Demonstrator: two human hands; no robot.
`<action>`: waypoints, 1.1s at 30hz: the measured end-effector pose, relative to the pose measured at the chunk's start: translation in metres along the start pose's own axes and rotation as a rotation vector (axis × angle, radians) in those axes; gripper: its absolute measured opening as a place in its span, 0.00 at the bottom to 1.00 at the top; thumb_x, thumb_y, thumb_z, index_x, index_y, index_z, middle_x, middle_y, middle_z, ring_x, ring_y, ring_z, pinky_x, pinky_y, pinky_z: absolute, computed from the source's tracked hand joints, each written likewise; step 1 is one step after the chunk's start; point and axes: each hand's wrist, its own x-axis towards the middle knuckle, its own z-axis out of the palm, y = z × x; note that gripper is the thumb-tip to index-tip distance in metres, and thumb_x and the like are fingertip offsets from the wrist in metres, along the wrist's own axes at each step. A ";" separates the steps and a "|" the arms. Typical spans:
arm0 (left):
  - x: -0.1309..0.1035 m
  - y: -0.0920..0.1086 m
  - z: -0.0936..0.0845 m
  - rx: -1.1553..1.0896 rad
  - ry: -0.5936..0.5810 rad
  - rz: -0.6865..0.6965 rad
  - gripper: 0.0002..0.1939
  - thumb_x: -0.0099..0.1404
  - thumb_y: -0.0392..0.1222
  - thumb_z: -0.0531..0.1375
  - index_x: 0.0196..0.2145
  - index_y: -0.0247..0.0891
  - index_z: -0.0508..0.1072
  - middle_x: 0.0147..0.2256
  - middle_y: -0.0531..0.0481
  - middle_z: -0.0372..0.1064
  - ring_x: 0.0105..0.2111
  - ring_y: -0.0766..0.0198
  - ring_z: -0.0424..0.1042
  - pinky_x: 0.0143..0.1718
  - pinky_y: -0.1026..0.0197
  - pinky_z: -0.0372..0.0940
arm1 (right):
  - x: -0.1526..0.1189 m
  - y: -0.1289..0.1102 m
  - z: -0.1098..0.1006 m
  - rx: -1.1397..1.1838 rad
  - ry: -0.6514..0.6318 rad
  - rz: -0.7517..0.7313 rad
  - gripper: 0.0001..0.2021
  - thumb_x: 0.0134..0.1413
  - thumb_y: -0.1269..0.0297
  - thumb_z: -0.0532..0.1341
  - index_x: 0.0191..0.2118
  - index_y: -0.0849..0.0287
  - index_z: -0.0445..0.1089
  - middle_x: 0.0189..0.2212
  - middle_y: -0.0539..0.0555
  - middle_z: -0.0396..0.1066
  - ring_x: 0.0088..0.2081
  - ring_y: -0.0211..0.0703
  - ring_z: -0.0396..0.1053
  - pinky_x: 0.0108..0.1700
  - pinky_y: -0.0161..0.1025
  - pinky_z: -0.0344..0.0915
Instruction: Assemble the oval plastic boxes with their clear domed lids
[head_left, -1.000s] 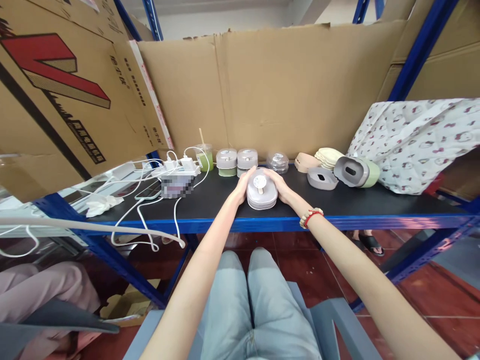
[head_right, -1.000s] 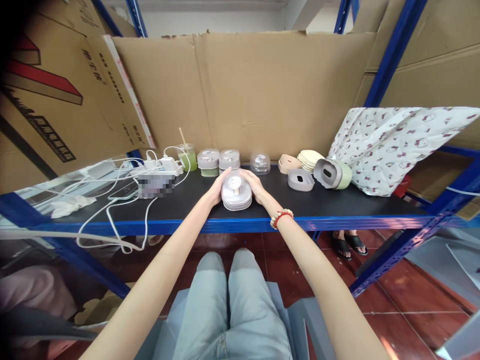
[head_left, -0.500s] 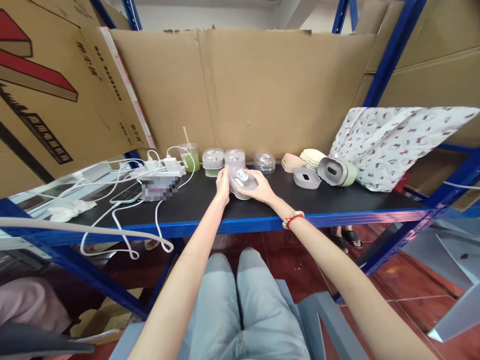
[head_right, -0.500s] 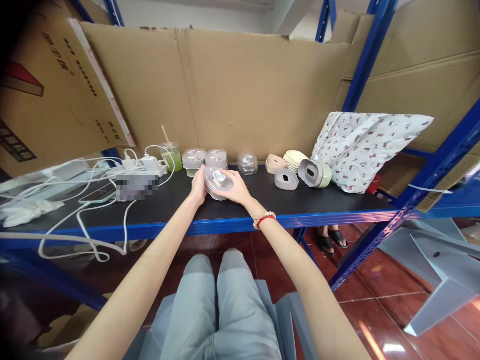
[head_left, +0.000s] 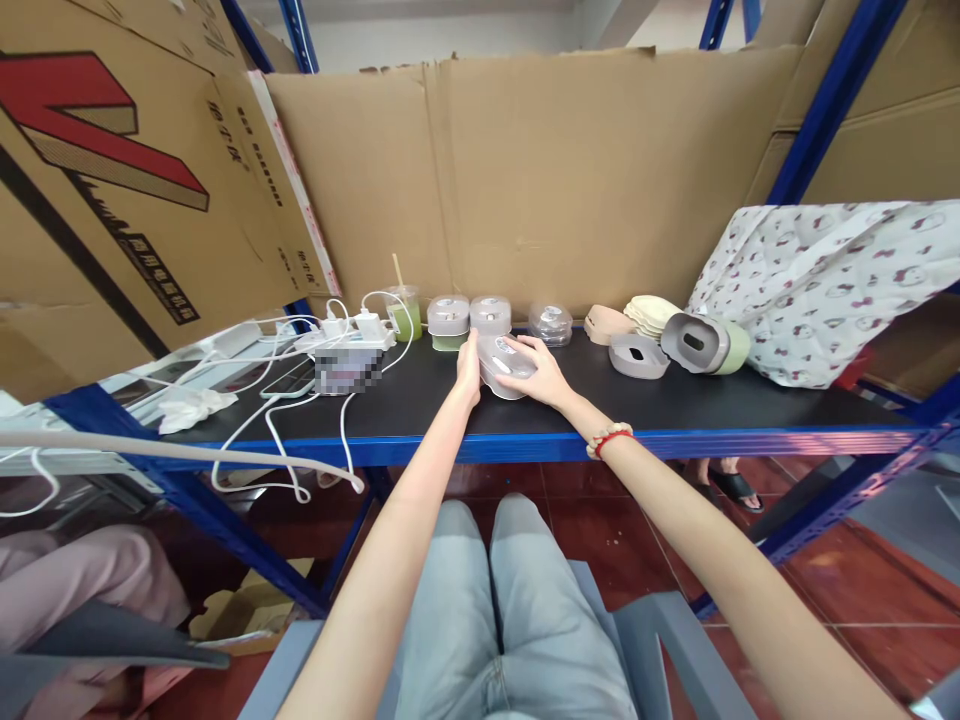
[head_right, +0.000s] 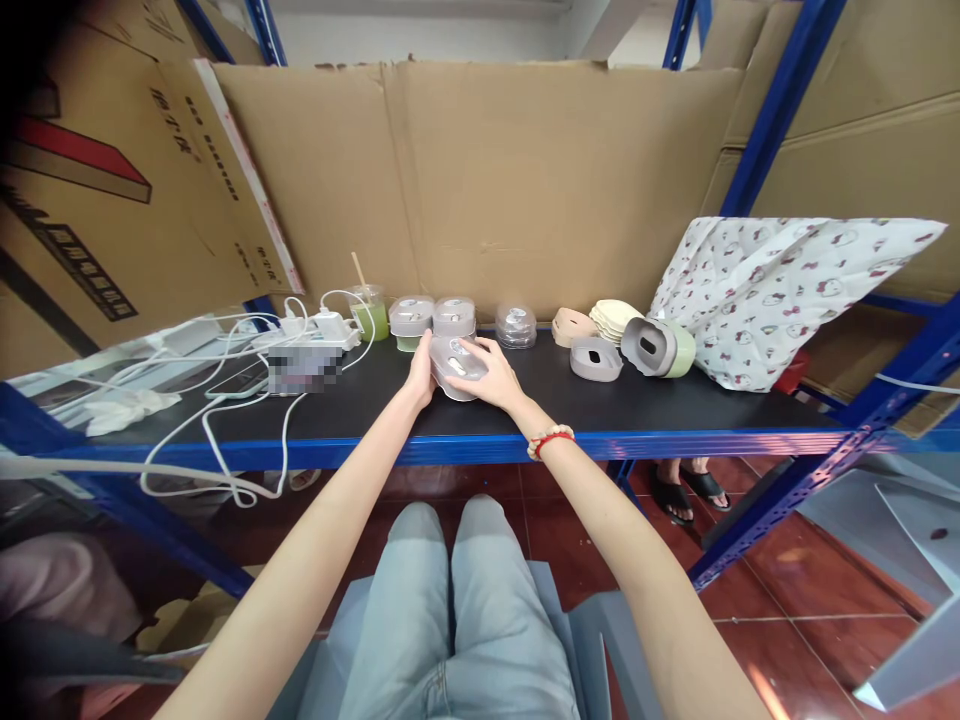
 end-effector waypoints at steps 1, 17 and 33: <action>0.000 0.000 0.000 -0.003 -0.001 0.001 0.14 0.64 0.49 0.56 0.42 0.38 0.72 0.40 0.47 0.76 0.40 0.59 0.74 0.41 0.60 0.67 | 0.000 -0.001 0.000 -0.004 0.001 0.001 0.34 0.34 0.52 0.71 0.53 0.46 0.70 0.54 0.54 0.61 0.59 0.56 0.60 0.61 0.54 0.57; 0.002 -0.003 -0.002 -0.048 0.062 -0.031 0.06 0.56 0.37 0.64 0.32 0.36 0.71 0.26 0.51 0.72 0.31 0.62 0.74 0.38 0.60 0.68 | -0.004 -0.010 -0.003 -0.022 -0.026 -0.028 0.32 0.32 0.54 0.71 0.50 0.46 0.72 0.56 0.54 0.61 0.59 0.58 0.60 0.59 0.56 0.59; -0.001 0.002 0.001 -0.140 0.071 0.002 0.07 0.55 0.37 0.65 0.32 0.36 0.72 0.32 0.48 0.76 0.41 0.57 0.75 0.45 0.57 0.67 | 0.000 -0.024 -0.010 0.630 -0.111 0.503 0.22 0.46 0.53 0.64 0.47 0.58 0.71 0.35 0.55 0.76 0.31 0.45 0.72 0.25 0.39 0.72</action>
